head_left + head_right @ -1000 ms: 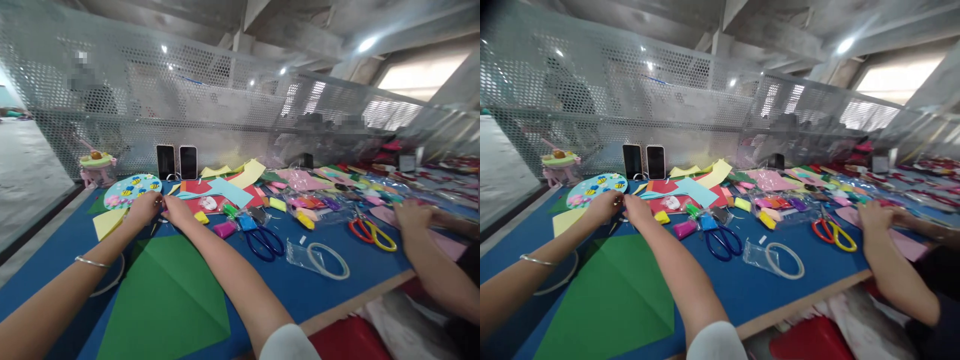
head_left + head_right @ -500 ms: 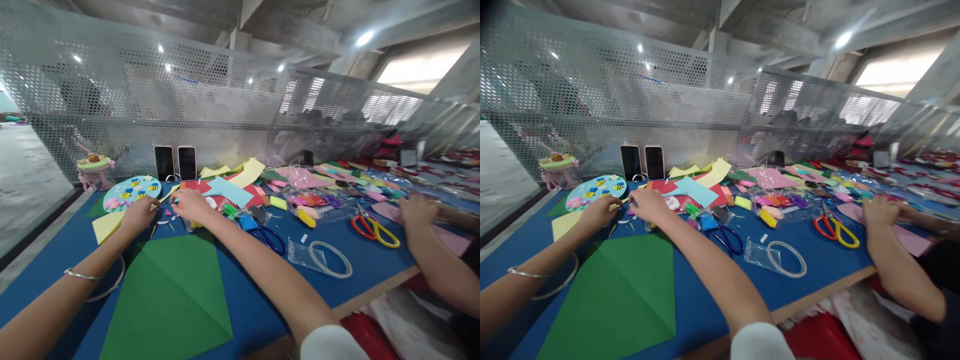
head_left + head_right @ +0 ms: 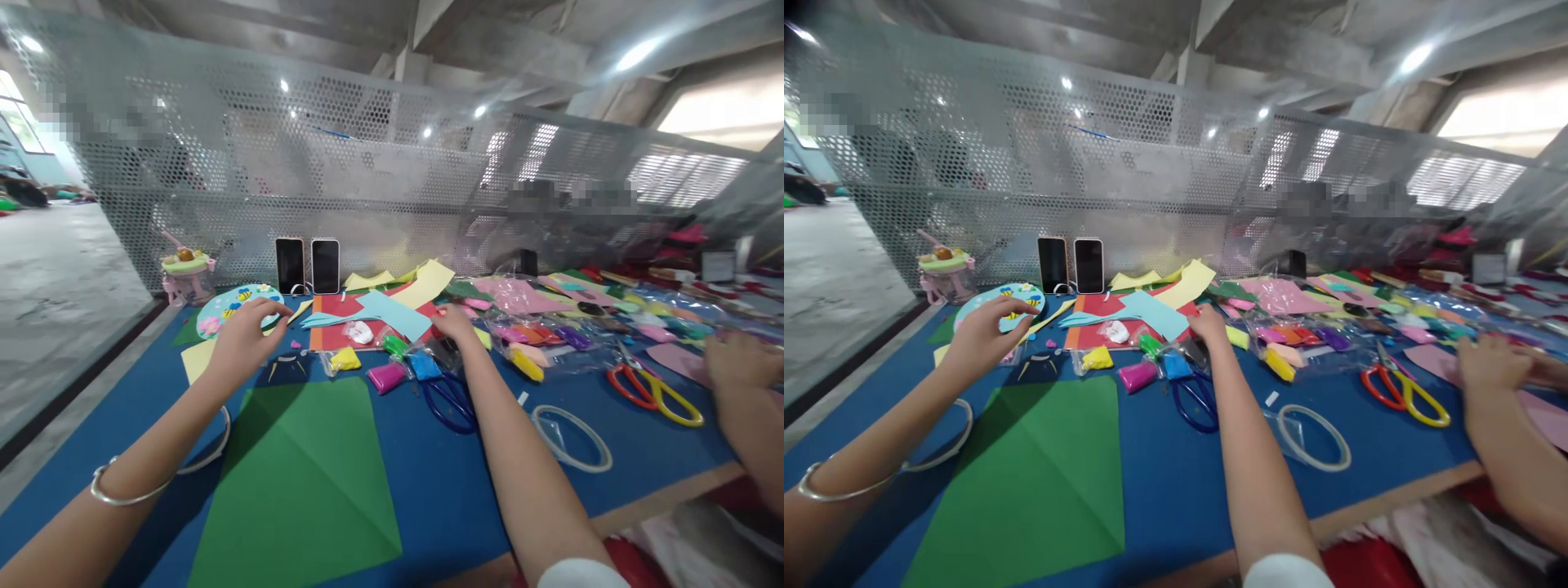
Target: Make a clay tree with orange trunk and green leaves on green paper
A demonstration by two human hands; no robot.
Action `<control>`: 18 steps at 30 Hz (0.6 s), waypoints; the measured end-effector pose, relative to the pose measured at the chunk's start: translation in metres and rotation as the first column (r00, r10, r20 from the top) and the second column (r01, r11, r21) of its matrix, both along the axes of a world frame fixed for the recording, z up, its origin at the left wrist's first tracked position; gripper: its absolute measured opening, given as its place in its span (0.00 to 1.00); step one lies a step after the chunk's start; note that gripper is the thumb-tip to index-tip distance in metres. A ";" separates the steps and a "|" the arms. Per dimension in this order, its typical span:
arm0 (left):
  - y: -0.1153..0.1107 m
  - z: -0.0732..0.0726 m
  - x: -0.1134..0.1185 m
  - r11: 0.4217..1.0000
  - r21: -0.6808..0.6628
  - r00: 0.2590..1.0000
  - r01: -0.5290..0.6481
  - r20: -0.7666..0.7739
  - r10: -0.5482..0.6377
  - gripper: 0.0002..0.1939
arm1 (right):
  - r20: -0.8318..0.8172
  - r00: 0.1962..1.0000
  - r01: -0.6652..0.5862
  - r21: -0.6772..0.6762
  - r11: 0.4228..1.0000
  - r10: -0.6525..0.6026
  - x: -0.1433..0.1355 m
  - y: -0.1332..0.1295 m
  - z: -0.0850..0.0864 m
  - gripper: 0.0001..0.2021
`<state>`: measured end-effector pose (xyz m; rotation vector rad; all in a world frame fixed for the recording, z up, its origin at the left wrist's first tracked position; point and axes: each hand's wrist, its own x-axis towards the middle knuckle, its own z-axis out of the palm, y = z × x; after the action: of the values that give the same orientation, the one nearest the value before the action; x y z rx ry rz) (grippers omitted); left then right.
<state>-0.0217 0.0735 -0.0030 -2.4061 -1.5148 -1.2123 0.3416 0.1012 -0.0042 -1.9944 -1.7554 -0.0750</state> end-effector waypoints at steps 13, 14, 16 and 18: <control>0.007 -0.008 -0.004 0.996 -0.088 0.999 0.019 0.030 -0.017 0.14 | 0.235 0.958 -0.144 -0.094 0.985 0.162 -0.116 -0.005 -0.018 0.16; 0.007 -0.009 -0.005 0.995 -0.094 0.999 0.026 0.031 -0.024 0.14 | 0.243 0.954 -0.154 -0.106 0.982 0.176 -0.122 -0.007 -0.020 0.15; 0.007 -0.009 -0.005 0.993 -0.110 0.999 0.037 0.023 -0.034 0.13 | 0.247 0.950 -0.168 -0.117 0.979 0.193 -0.130 -0.010 -0.024 0.13; 0.007 -0.010 -0.005 0.991 -0.125 0.999 0.044 0.011 -0.043 0.13 | 0.231 0.952 -0.180 -0.108 0.978 0.201 -0.132 -0.011 -0.026 0.12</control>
<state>-0.0264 0.0807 -0.0127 -2.5279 -1.5947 -1.1700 0.2098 0.0898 -0.0302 -1.9295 -2.1305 -0.1878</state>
